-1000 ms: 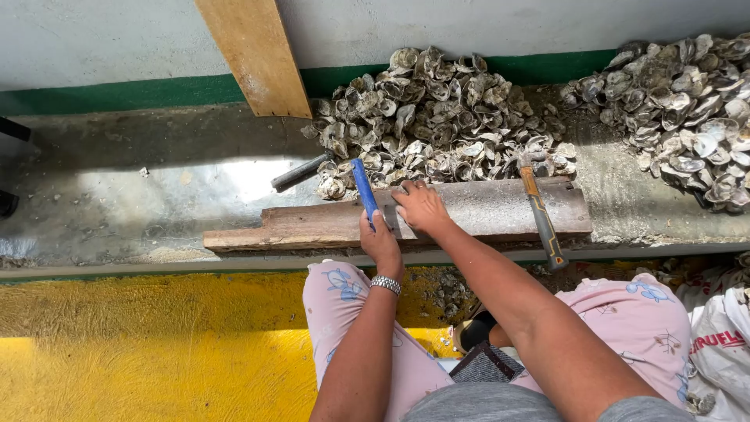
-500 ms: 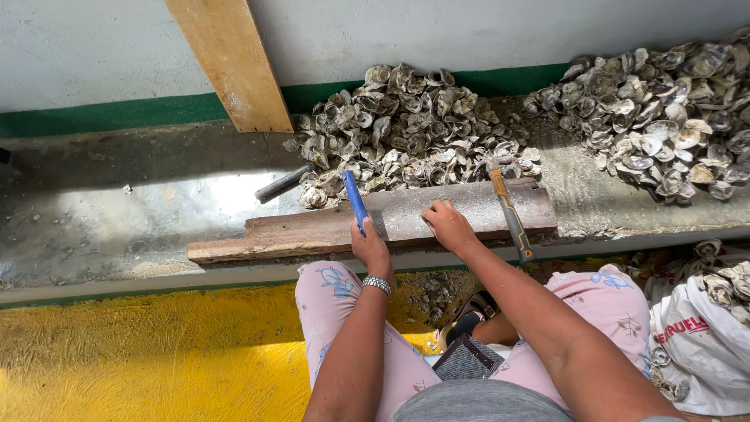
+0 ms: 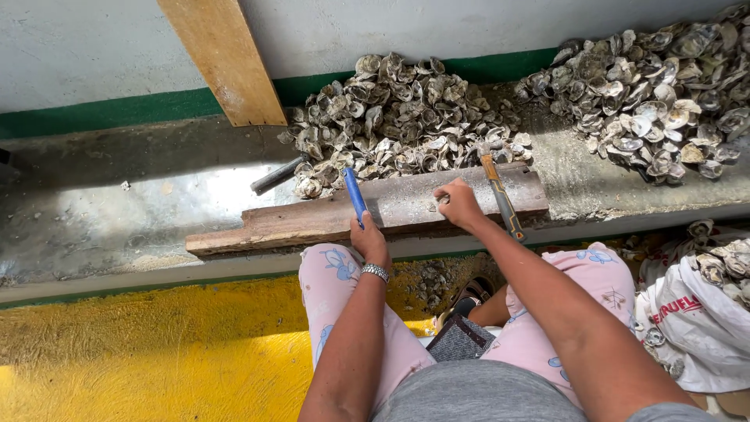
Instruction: Processing oyster shells at a workstation using manual tools.
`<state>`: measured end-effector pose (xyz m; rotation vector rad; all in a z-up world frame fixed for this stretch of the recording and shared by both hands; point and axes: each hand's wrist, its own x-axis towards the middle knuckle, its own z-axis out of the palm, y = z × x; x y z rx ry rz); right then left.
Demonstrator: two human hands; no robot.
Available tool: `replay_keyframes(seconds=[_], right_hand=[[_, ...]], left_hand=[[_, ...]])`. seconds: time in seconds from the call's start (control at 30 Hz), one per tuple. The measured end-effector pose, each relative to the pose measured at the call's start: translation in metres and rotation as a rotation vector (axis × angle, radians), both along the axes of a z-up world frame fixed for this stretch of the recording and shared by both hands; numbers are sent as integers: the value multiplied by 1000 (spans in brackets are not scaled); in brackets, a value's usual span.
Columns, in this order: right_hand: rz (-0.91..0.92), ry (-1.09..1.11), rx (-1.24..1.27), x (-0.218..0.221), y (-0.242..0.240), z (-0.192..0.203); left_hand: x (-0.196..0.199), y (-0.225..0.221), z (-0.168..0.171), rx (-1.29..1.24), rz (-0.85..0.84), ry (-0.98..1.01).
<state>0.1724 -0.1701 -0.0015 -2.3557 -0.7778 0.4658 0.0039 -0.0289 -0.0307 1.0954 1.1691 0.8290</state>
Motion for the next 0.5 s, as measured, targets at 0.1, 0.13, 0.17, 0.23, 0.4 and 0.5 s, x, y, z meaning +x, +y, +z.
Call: replay_keyframes(seconds=[0.1, 0.13, 0.17, 0.23, 0.4, 0.5], right_hand=[[-88, -67, 47, 29, -58, 26], [-93, -65, 44, 36, -91, 38], [-164, -105, 10, 41, -124, 50], [-237, -154, -24, 57, -193, 67], [-376, -33, -418, 76, -347, 45], [-457, -239, -642, 27, -311, 80]], left_hand=[[1, 2, 10, -17, 7, -56], [-1, 3, 10, -20, 2, -53], [-3, 3, 9, -40, -3, -69], [-1, 6, 14, -60, -12, -94], [1, 2, 25, -112, -39, -69], [8, 0, 7, -93, -47, -74]])
